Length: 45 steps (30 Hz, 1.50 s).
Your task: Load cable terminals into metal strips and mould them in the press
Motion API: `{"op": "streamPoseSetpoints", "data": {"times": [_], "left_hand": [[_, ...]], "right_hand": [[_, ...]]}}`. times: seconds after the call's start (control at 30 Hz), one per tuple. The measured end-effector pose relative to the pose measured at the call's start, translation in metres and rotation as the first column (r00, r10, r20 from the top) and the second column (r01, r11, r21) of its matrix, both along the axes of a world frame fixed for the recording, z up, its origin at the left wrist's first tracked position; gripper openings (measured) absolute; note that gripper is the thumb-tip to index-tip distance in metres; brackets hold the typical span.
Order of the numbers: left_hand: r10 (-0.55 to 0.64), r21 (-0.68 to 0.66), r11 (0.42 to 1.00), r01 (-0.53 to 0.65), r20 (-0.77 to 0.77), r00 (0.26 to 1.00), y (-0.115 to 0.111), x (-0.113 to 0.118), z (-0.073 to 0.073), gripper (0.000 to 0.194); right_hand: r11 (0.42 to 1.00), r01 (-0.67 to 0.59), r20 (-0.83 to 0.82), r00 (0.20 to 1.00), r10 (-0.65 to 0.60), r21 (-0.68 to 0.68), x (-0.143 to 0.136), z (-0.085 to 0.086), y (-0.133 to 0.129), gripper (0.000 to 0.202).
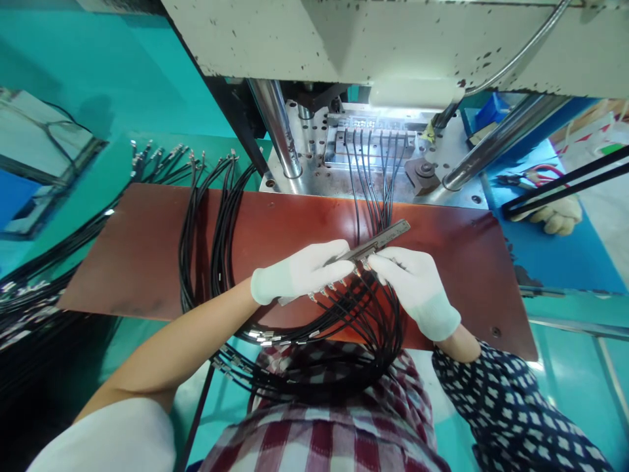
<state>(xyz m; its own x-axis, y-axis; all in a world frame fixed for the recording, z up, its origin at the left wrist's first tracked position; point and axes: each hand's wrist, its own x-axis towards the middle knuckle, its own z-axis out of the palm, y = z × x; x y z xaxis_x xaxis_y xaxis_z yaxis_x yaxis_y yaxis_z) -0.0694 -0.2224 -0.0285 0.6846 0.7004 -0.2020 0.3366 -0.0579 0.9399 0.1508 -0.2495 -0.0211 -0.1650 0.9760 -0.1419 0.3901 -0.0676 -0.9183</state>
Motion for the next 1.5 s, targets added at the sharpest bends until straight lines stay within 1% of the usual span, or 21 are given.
{"op": "streamPoseSetpoints", "data": {"times": [0.07,0.1,0.2,0.3,0.4,0.47,0.6,0.67,0.73,0.77,0.83,0.87,0.9,0.93,0.97,1.0,1.07,1.13,1.27,1.37,1.5], "left_hand": [[-0.007,0.124,0.992,0.015,-0.068,0.998,0.000,0.001,0.002,0.036],[-0.004,0.136,0.991,0.014,-0.074,0.997,0.000,0.001,0.002,0.036],[0.016,-0.015,1.000,-0.016,0.001,1.000,-0.001,0.000,-0.001,0.037],[0.062,-0.165,0.985,-0.045,0.099,0.993,-0.002,-0.002,-0.006,0.039],[0.111,-0.271,0.960,-0.065,0.159,0.981,-0.001,-0.003,-0.007,0.040],[0.138,-0.356,0.933,-0.062,0.193,0.971,-0.001,-0.004,-0.003,0.040],[0.214,-0.552,0.834,-0.008,0.310,0.926,-0.001,-0.012,0.015,0.046],[0.258,-0.613,0.789,0.041,0.391,0.883,-0.001,-0.019,0.026,0.044],[0.270,-0.609,0.789,0.080,0.461,0.846,-0.002,-0.025,0.036,0.040],[0.263,-0.606,0.791,0.087,0.466,0.845,-0.002,-0.026,0.039,0.039],[0.240,-0.609,0.791,0.067,0.409,0.880,-0.003,-0.024,0.041,0.039],[0.223,-0.608,0.792,0.047,0.360,0.906,-0.004,-0.020,0.040,0.040],[0.205,-0.593,0.805,0.019,0.308,0.929,-0.004,-0.016,0.038,0.041],[0.184,-0.555,0.832,-0.003,0.271,0.945,-0.004,-0.011,0.034,0.042],[0.164,-0.500,0.866,-0.021,0.243,0.956,-0.004,-0.006,0.029,0.043],[0.144,-0.445,0.895,-0.032,0.222,0.964,-0.004,-0.001,0.024,0.043],[0.104,-0.383,0.924,-0.018,0.205,0.973,-0.003,0.006,0.013,0.043],[0.086,-0.380,0.925,0.003,0.217,0.972,-0.003,0.009,0.005,0.043],[0.092,-0.388,0.921,0.006,0.233,0.968,-0.003,0.008,-0.005,0.041],[0.091,-0.372,0.928,-0.001,0.226,0.970,-0.004,0.005,-0.007,0.040],[0.078,-0.303,0.953,-0.024,0.167,0.983,-0.004,0.004,-0.002,0.040]], "right_hand": [[1.000,-0.016,0.008,1.000,0.016,0.012,0.002,-0.004,0.002,0.036],[0.999,-0.030,0.010,1.000,0.030,0.012,0.004,-0.005,0.002,0.035],[0.998,-0.059,0.035,0.998,0.060,-0.029,0.013,-0.001,0.001,0.028],[0.989,-0.055,0.079,0.995,0.067,-0.140,0.028,0.007,-0.008,0.031],[0.969,-0.053,-0.004,0.999,0.054,-0.241,0.042,0.010,-0.020,0.021],[0.967,-0.021,-0.071,0.997,0.003,-0.254,0.048,0.005,-0.027,0.020],[0.954,0.113,-0.068,0.988,-0.137,-0.279,0.056,-0.009,-0.034,0.027],[0.946,0.142,-0.087,0.981,-0.174,-0.290,0.059,-0.010,-0.034,0.030],[0.945,0.230,-0.164,0.948,-0.271,-0.231,0.062,-0.005,-0.033,0.029],[0.934,0.312,-0.226,0.910,-0.346,-0.175,0.063,0.000,-0.032,0.028],[0.863,0.503,-0.347,0.801,-0.487,-0.049,0.063,0.010,-0.031,0.027],[0.817,0.576,-0.365,0.764,-0.532,0.017,0.062,0.014,-0.030,0.026],[0.788,0.609,-0.344,0.762,-0.549,0.089,0.060,0.018,-0.028,0.025],[0.798,0.580,-0.279,0.803,-0.527,0.163,0.056,0.019,-0.026,0.023],[0.840,0.493,-0.188,0.868,-0.459,0.226,0.052,0.020,-0.024,0.022],[0.896,0.363,-0.095,0.932,-0.350,0.257,0.048,0.019,-0.020,0.024],[0.974,0.084,-0.013,0.996,-0.083,0.208,0.039,0.014,-0.012,0.030],[0.992,-0.084,-0.071,0.993,0.091,0.094,0.033,0.008,-0.003,0.037],[0.982,-0.181,-0.150,0.974,0.171,-0.054,0.028,0.002,0.012,0.037],[0.974,-0.213,-0.162,0.966,0.199,-0.072,0.027,0.003,0.015,0.036],[0.963,-0.248,-0.198,0.954,0.224,-0.103,0.027,0.003,0.014,0.037]]}}
